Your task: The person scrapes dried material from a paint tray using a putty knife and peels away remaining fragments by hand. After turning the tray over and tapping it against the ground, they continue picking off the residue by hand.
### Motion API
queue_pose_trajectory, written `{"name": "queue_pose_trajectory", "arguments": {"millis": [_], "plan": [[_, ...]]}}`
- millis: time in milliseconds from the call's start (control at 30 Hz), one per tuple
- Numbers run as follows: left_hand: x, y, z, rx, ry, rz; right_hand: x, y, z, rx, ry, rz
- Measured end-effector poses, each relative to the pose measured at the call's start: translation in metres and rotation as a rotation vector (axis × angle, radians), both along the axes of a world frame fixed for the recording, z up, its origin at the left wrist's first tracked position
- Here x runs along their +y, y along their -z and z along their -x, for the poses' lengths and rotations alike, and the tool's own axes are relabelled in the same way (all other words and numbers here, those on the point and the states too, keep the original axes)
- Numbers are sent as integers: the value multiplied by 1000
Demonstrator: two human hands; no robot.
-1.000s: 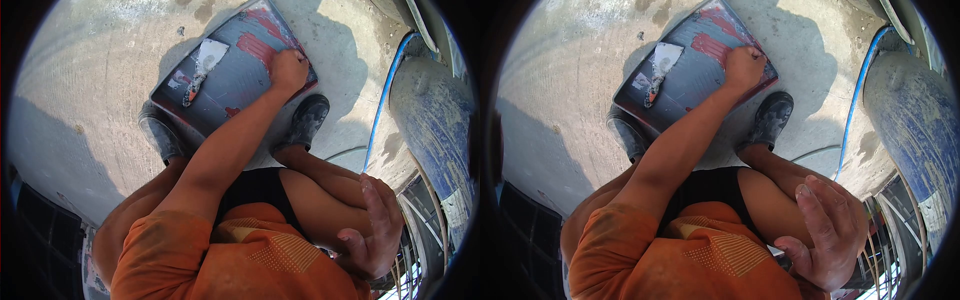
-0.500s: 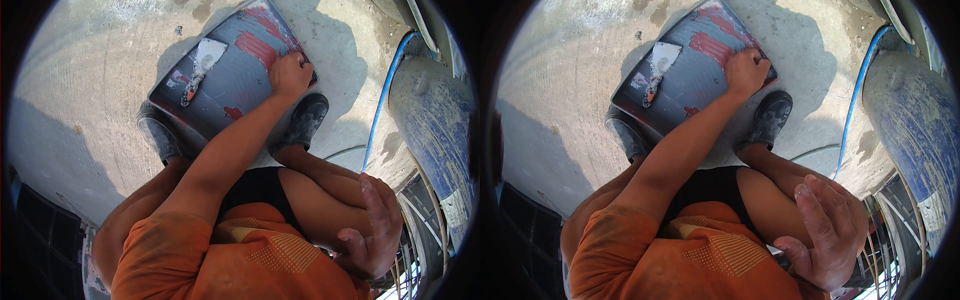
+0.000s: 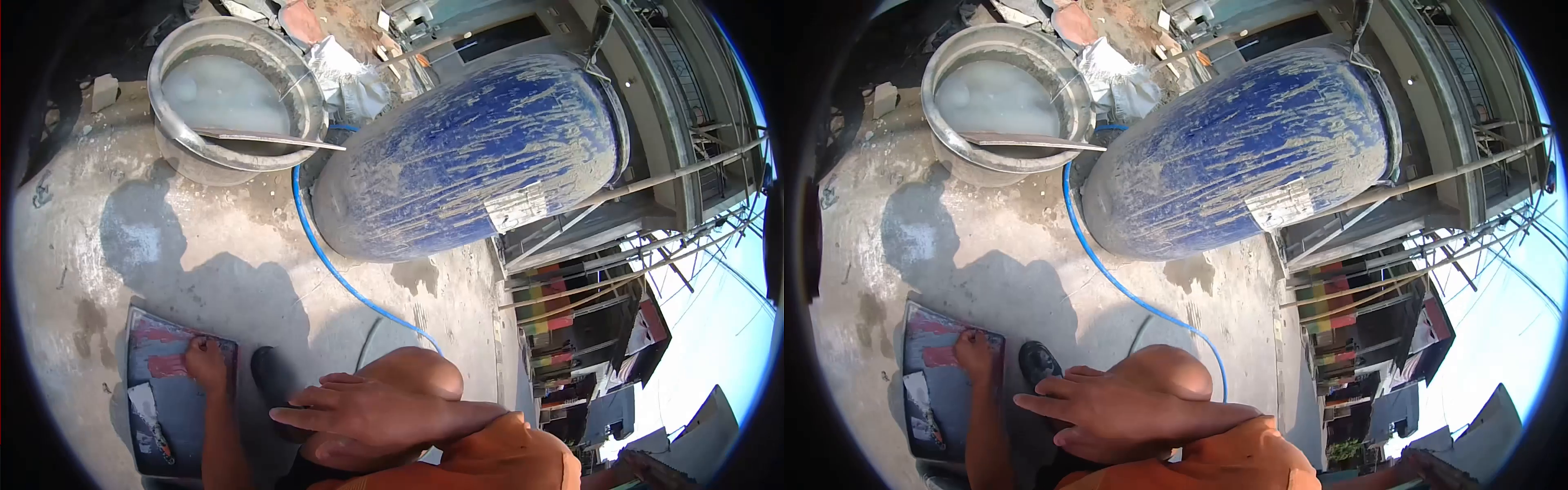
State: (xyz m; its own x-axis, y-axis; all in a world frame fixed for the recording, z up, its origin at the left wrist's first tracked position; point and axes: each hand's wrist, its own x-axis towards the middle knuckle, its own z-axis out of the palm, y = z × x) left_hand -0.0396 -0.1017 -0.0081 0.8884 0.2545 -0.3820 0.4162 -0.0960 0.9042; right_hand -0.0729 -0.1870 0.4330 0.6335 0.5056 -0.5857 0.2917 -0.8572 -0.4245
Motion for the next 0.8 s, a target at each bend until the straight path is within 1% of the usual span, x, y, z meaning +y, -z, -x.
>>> {"name": "queue_pose_trajectory", "arguments": {"millis": [33,67,100,133,167,200,233,267,333,367,433,567,633,733,767,800], "plan": [[1,-10,-1,-56,-33,72,-1,-1,0,-88,-37,14],[-11,47,3,-104,-68,35,-3,-2,-2,-73,-24,-17],[-7,1,-2,-128,-99,-102,-3,-2,-3,-42,-4,-49],[-3,-6,-3,-154,-80,-133,-1,-4,-5,-91,-31,-37],[-3,-8,-2,-174,-59,-161,1,-5,-10,-38,-15,-16],[-4,-23,-6,-78,-58,-152,1,-4,-12,20,9,7],[-3,-34,-7,25,-45,-145,-1,2,-12,-24,-16,14],[-3,-36,-8,2,-48,-131,-4,8,-9,-47,-18,28],[-4,-33,-8,32,-9,-211,-7,17,-5,-118,-14,-29],[-5,-31,-7,10,-2,-210,-5,16,-5,-140,-5,-27],[-11,-29,-7,2,-78,-174,-2,14,-7,-98,10,31],[-6,-24,-3,-111,-14,-213,1,13,-6,-113,33,9],[-3,-23,1,-40,-13,-313,6,6,-5,-66,62,57],[2,-5,2,-120,52,-321,7,3,-6,-42,75,42],[0,-4,0,-124,58,-327,7,1,-7,-45,81,36],[-2,-3,-3,-105,26,-280,7,-2,-8,-33,90,42]]}}
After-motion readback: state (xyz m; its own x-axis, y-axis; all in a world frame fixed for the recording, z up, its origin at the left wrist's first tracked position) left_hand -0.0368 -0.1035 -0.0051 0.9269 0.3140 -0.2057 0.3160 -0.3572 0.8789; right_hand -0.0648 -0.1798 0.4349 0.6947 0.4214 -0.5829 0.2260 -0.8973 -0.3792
